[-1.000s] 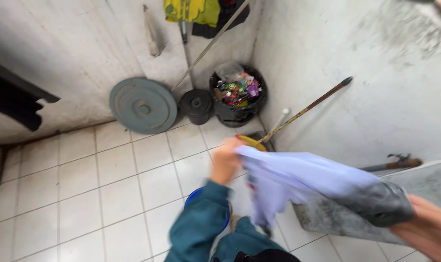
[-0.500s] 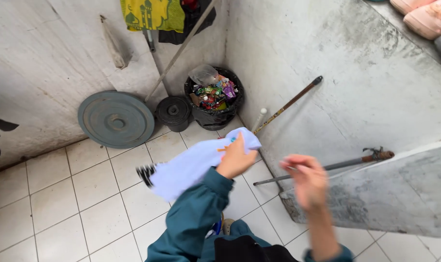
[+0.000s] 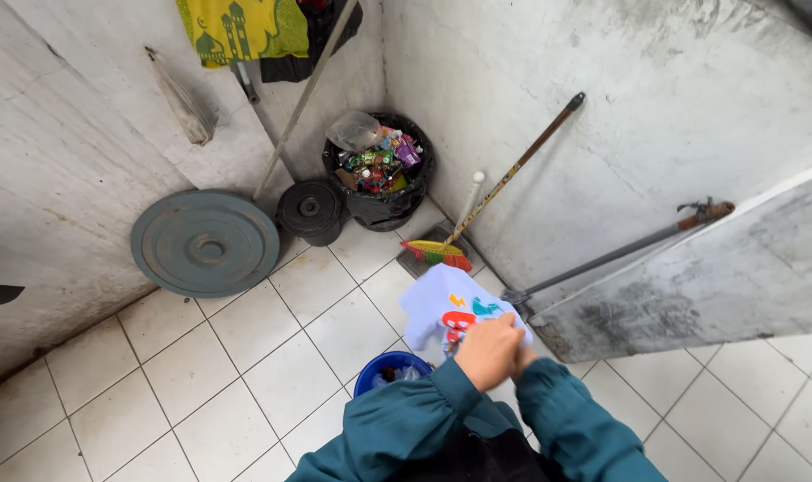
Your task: Hanging wet clothes on a circular laundry drying rack.
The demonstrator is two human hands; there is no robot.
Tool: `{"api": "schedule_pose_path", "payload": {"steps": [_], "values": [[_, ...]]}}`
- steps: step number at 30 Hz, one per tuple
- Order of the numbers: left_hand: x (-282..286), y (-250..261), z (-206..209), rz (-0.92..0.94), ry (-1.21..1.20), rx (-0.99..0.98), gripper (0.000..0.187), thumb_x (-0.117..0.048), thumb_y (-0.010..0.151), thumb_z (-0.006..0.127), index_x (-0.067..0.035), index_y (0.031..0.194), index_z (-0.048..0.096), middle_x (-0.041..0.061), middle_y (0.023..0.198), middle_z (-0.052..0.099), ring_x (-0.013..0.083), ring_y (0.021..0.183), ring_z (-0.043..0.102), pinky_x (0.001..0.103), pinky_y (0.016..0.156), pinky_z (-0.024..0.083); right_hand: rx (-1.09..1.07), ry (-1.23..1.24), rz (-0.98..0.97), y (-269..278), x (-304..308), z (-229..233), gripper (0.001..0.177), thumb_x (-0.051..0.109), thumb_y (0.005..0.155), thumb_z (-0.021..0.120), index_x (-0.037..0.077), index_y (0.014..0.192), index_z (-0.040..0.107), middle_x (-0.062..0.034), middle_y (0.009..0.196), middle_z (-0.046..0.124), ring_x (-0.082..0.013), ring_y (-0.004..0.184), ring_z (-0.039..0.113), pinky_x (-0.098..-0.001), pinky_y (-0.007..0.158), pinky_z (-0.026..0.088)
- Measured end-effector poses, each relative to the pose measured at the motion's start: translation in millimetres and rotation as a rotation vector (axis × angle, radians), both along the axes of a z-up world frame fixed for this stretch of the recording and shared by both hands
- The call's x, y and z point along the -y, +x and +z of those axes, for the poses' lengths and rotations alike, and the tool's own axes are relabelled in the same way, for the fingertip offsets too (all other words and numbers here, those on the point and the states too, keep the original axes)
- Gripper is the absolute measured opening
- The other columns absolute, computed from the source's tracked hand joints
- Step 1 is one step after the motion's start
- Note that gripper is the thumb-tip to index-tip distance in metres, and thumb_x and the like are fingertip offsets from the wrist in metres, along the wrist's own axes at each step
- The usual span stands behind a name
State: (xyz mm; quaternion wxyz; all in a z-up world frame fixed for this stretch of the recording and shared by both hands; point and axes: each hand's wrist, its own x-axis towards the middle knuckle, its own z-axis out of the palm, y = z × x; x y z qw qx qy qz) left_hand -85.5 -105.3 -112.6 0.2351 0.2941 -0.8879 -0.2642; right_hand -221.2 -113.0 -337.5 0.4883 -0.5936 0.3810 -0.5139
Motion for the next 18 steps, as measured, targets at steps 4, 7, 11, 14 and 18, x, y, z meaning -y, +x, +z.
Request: {"api": "schedule_pose_path", "payload": {"steps": [4, 7, 11, 14, 18], "values": [[-15.4, 30.3, 28.4, 0.092, -0.039, -0.201, 0.019, 0.001, 0.078, 0.065, -0.007, 0.096, 0.061, 0.016, 0.101, 0.056, 0.0363, 0.094, 0.061, 0.046, 0.074, 0.048, 0.084, 0.063, -0.001, 45.3, -12.6, 5.7, 0.048, 0.014, 0.101, 0.058, 0.003, 0.144, 0.042, -0.0100, 0.141, 0.051, -0.0214, 0.131, 0.047, -0.0366, 0.110, 0.037], [-20.8, 55.6, 72.7, 0.306, -0.244, -0.281, 0.050, 0.005, 0.074, 0.063, -0.013, 0.120, 0.073, 0.012, 0.098, 0.055, 0.0323, 0.092, 0.057, 0.041, 0.077, 0.044, 0.143, 0.108, 0.045, 80.4, -19.4, 44.9, 0.047, 0.013, 0.101, 0.059, 0.002, 0.144, 0.044, -0.0099, 0.140, 0.052, -0.0210, 0.129, 0.048, -0.0363, 0.109, 0.039], [-12.7, 53.3, 41.8, 0.555, -0.240, -0.363, 0.041, 0.003, 0.068, 0.063, -0.003, 0.109, 0.064, 0.010, 0.100, 0.057, 0.0323, 0.093, 0.056, 0.043, 0.079, 0.039, 0.207, 0.170, 0.125, 111.1, -19.2, 96.9, 0.047, 0.013, 0.101, 0.060, 0.001, 0.144, 0.045, -0.0097, 0.138, 0.053, -0.0204, 0.127, 0.050, -0.0358, 0.107, 0.041], [-18.4, 47.0, 59.2, 0.500, -0.372, -0.356, 0.035, -0.002, 0.065, 0.070, -0.008, 0.099, 0.067, 0.010, 0.092, 0.055, 0.0326, 0.088, 0.055, 0.045, 0.077, 0.039, 0.246, 0.211, 0.201, 123.1, -15.5, 123.9, 0.047, 0.012, 0.101, 0.061, 0.000, 0.143, 0.046, -0.0095, 0.137, 0.054, -0.0200, 0.125, 0.051, -0.0354, 0.106, 0.042], [-19.2, 37.5, 75.8, 0.530, -0.392, -0.406, 0.038, 0.000, 0.071, 0.072, -0.009, 0.108, 0.069, 0.008, 0.093, 0.055, 0.0279, 0.091, 0.056, 0.043, 0.085, 0.040, 0.300, 0.278, 0.292, 149.7, -17.2, 96.9, 0.046, 0.011, 0.101, 0.062, -0.001, 0.143, 0.048, -0.0093, 0.135, 0.056, -0.0194, 0.123, 0.052, -0.0349, 0.104, 0.044]]}}
